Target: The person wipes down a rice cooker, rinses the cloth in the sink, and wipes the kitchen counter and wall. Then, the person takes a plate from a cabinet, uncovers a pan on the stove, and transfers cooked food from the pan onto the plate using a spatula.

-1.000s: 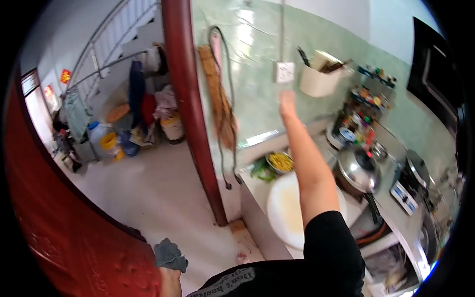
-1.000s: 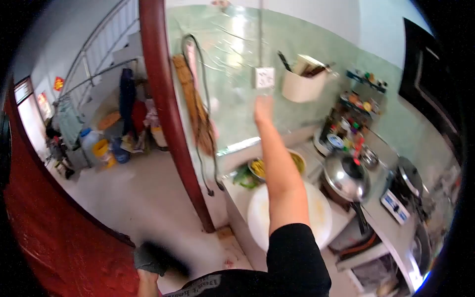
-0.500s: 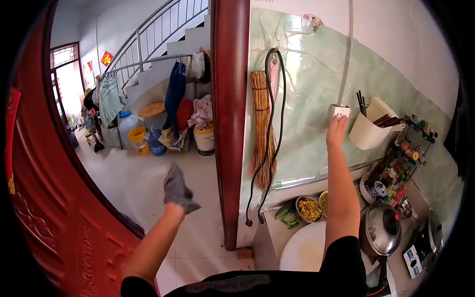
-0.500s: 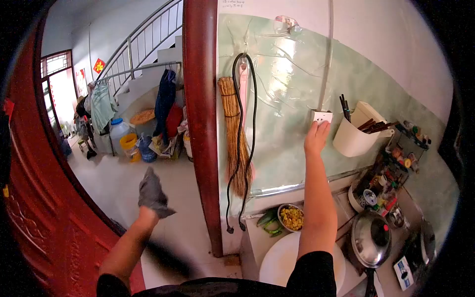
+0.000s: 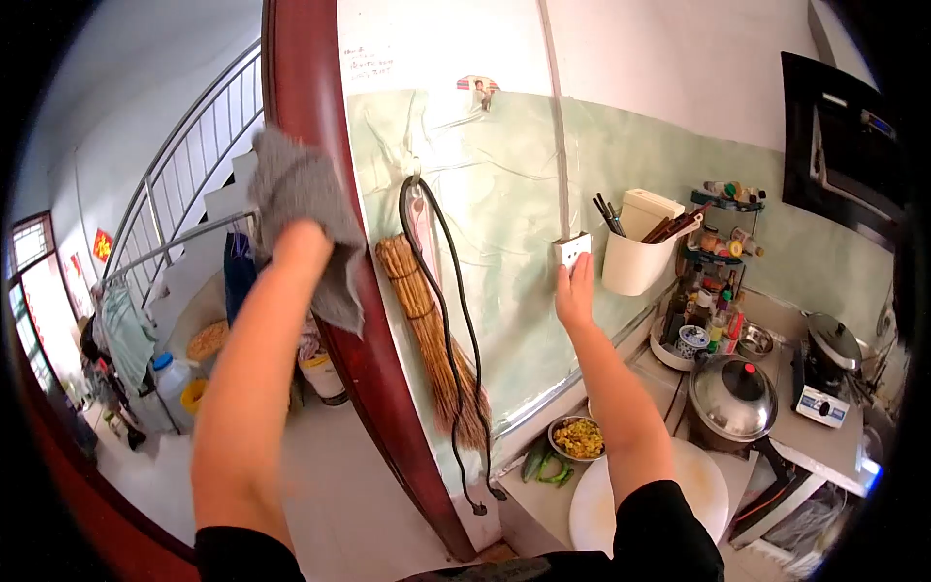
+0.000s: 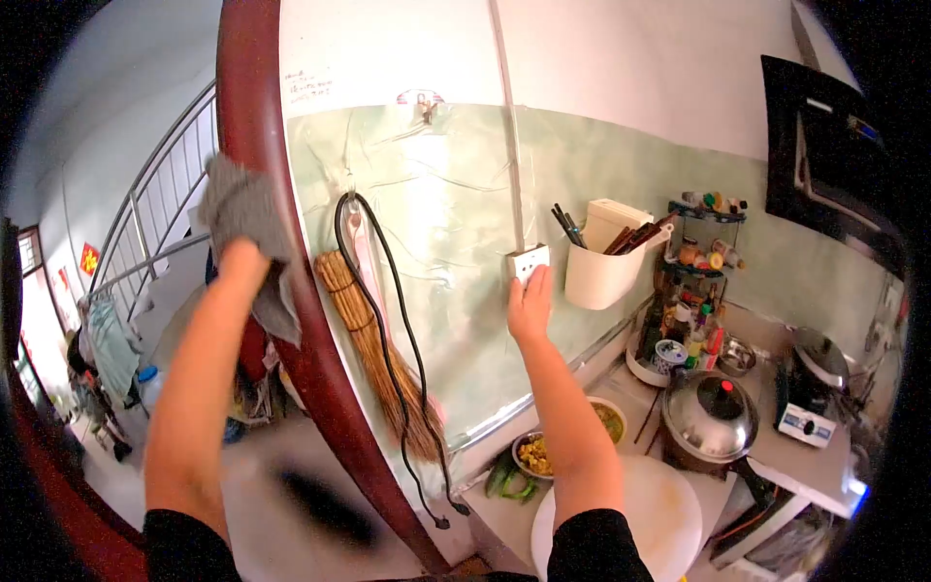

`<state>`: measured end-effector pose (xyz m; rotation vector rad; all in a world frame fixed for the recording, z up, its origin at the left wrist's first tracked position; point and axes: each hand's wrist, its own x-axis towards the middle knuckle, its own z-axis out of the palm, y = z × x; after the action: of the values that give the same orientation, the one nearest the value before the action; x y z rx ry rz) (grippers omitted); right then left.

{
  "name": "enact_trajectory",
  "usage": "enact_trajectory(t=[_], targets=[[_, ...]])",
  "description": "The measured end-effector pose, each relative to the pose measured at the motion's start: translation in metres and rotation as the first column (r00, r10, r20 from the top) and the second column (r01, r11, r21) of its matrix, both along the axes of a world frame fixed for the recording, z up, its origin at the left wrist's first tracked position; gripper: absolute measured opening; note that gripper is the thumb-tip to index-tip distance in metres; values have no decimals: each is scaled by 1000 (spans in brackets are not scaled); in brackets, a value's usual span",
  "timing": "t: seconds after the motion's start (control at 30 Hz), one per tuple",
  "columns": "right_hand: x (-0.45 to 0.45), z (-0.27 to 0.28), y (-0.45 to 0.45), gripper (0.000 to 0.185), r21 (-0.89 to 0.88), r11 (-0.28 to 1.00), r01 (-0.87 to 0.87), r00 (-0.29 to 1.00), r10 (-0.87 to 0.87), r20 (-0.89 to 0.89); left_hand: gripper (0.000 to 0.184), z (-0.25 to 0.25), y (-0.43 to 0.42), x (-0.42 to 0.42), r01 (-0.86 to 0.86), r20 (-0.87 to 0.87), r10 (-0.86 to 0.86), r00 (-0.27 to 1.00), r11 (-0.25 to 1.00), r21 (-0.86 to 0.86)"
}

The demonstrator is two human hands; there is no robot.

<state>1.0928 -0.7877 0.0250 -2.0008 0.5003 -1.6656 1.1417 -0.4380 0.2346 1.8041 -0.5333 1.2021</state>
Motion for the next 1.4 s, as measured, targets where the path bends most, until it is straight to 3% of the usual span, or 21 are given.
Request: enact_trajectory(t=[0.17, 0.23, 0.3, 0.33, 0.37, 0.4, 0.43, 0.6, 0.67, 0.7, 0.73, 0.8, 0.93, 1.07, 1.2, 1.27, 1.3, 1.33, 1.4], targets=[[-10, 3, 21, 58, 77, 994, -75, 992, 67, 103, 45, 55, -3, 13, -133, 206, 94, 974, 974, 185], [-25, 2, 42, 57, 79, 990, -113, 982, 99, 162, 48, 46, 1, 11, -230, 262, 153, 953, 928, 294], [-41, 5, 62, 55, 53, 979, -196, 967, 183, 179, 51, 22, 10, 4, -418, 495, 195, 846, 820, 391], [-47, 4, 68, 55, 54, 980, -192, 967, 180, 182, 50, 3, 17, -1, -511, 685, 134, 716, 769, 384], [-52, 3, 74, 54, 34, 980, -196, 972, 190, 137, 46, -6, 22, 14, -473, 710, 30, 703, 766, 436], [-56, 1, 80, 53, 19, 979, -202, 976, 199, 93, 42, -6, 28, 11, -438, 727, -76, 683, 754, 490], [-60, -2, 86, 53, 22, 980, -199, 976, 196, 98, 42, -9, 29, 3, -299, 661, -185, 727, 782, 547], [-77, 0, 110, 52, -26, 956, -292, 956, 292, 28, 34, 25, -8, 1, -440, 674, -164, 720, 643, 626], [-89, 1, 120, 51, 3, 940, -343, 939, 342, 39, 39, 31, -24, 7, -376, 587, -201, 784, 599, 707], [-93, -2, 121, 50, 46, 923, -381, 924, 378, 60, 44, 33, -23, -1, -181, 384, -236, 893, 592, 785], [-95, -8, 123, 49, 91, 903, -421, 906, 414, 83, 44, 32, -20, 1, -182, 383, -234, 894, 592, 785], [-104, -24, 116, 48, 105, 903, -416, 909, 412, 55, 45, 28, -10, 8, -272, 399, -232, 887, 434, 859], [-128, -52, 108, 45, 199, 872, -447, 893, 449, 37, 48, 11, 7, 5, -212, 358, -283, 890, 440, 873], [-139, -73, 106, 42, 264, 823, -503, 863, 495, 101, 43, 19, -3, 13, -295, 492, -304, 815, 514, 806], [-137, -83, 99, 41, 263, 819, -510, 854, 519, 41, 41, 23, -21, 27, -342, 574, -275, 771, 581, 738], [-136, -81, 105, 42, 251, 820, -515, 846, 533, -6, 42, 23, -23, 35, -668, 785, -91, 613, 470, 577], [-137, -73, 114, 40, 261, 819, -511, 847, 531, -9, 45, 16, -16, 4, -506, 642, -78, 762, 548, 667], [-139, -66, 123, 39, 269, 819, -507, 849, 529, -11, 45, 5, -7, -5, -507, 644, -72, 762, 553, 661], [-142, -61, 135, 38, 288, 796, -532, 836, 547, 33, 50, -17, 11, -16, -373, 597, -76, 799, 716, 590]])
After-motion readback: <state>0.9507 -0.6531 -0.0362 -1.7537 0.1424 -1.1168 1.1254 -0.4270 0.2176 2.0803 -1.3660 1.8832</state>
